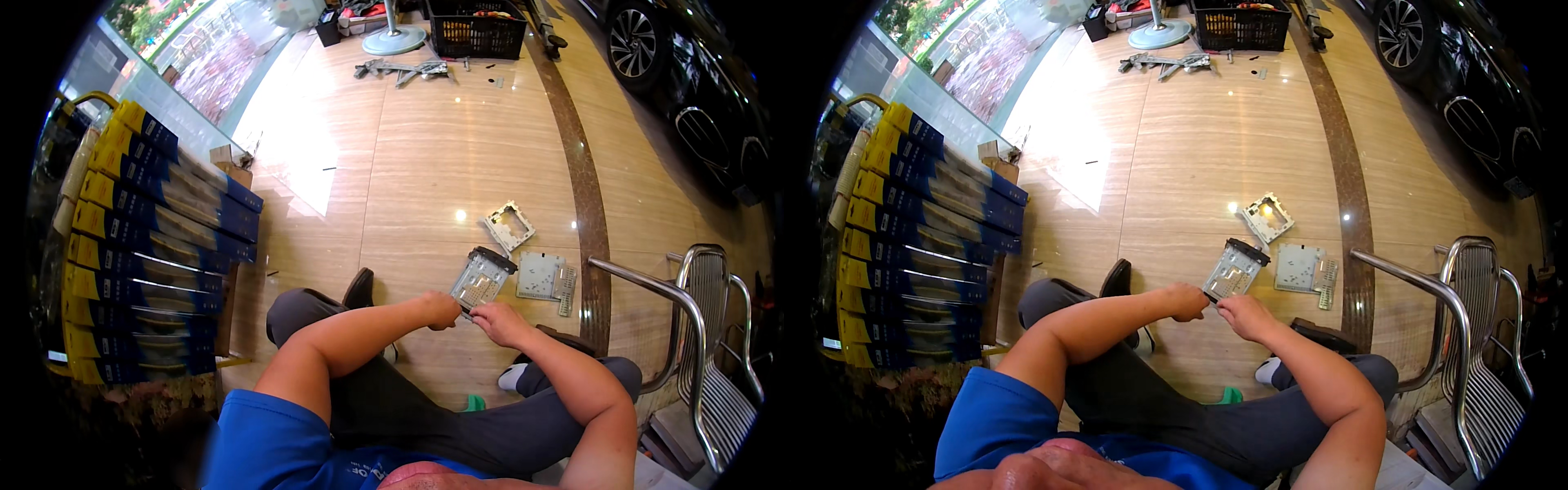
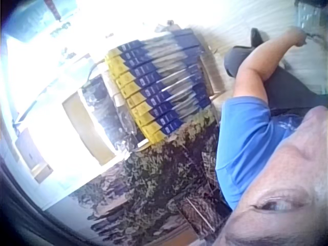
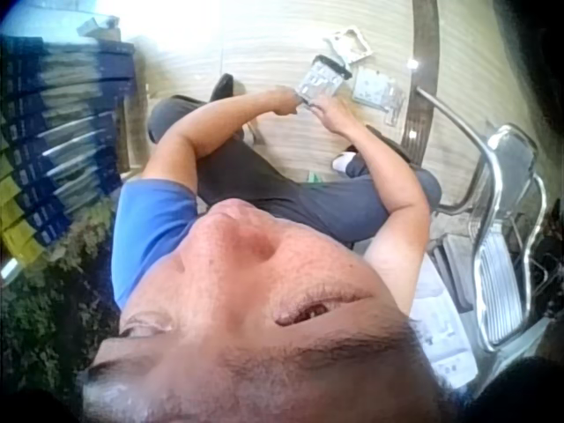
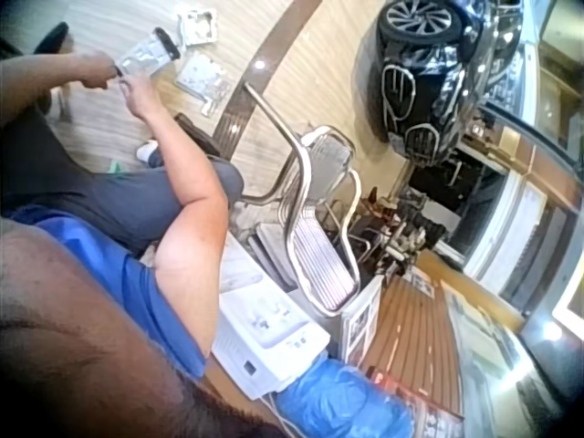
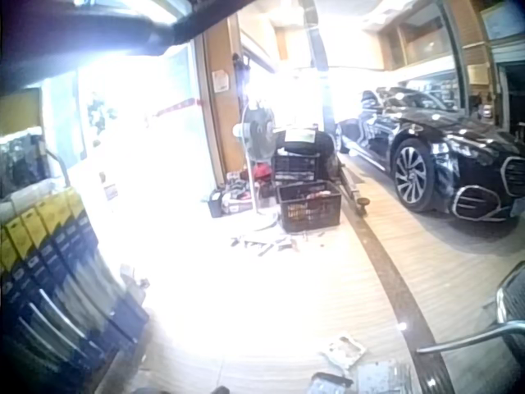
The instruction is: The person assembles components of an electronic device, threading a thin wire through a metal casing and securing a green circuit board into place by hand.
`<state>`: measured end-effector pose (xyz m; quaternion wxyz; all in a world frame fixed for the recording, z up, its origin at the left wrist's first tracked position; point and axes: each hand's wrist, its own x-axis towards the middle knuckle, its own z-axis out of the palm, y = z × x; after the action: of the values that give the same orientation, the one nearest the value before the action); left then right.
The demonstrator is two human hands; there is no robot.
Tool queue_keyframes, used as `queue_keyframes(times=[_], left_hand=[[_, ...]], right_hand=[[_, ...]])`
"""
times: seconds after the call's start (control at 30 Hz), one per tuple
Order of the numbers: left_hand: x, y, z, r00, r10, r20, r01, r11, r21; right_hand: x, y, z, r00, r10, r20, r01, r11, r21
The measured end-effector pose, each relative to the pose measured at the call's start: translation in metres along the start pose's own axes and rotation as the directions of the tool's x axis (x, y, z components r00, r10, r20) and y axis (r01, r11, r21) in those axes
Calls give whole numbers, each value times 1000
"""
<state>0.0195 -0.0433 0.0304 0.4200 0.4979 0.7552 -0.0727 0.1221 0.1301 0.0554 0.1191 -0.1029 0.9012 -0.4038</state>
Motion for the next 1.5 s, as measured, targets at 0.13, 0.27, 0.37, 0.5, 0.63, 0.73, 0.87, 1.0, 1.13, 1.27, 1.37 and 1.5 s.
queue_keyframes(times=[0.13,0.27,0.37,0.5,0.63,0.73,0.87,1.0,1.13,1.27,1.37,1.5], left_hand=[[1,-1,3,1000,6,-14,-6,1000,-3],[3,-1,3,1000,12,-18,-12,1000,3],[2,-1,3,1000,17,-14,-17,1000,16],[-1,2,-1,1000,0,-14,0,1000,8],[-3,3,-5,1000,-6,-6,6,1000,3],[-3,3,-8,1000,30,3,-30,999,11],[7,-4,5,998,54,-21,-53,998,38],[-4,-3,-1,999,30,-32,-30,999,-21],[-9,3,-11,1000,18,15,-18,1000,6],[-12,3,-19,1000,18,12,-18,999,40],[-6,-2,-16,999,42,15,-44,994,99],[-1,-10,-2,997,74,-22,-71,991,109]], right_hand=[[2,-13,-10,978,209,-6,-209,978,-25],[3,-7,-12,976,216,-8,-216,975,-51],[3,-5,-11,986,161,-36,-164,981,-103],[3,-4,-9,997,70,-39,-74,992,-102],[2,-1,-6,1000,-2,-4,2,998,-64],[0,-4,-6,999,13,41,-10,998,-58],[-2,5,1,1000,18,8,-17,995,-103],[3,13,12,999,29,43,-27,998,-60],[3,7,4,998,46,44,-45,999,-26],[1,-10,-12,976,216,-29,-216,976,1],[1,-6,-14,973,228,-37,-230,972,-50],[4,6,-5,981,183,-57,-188,977,-97]])
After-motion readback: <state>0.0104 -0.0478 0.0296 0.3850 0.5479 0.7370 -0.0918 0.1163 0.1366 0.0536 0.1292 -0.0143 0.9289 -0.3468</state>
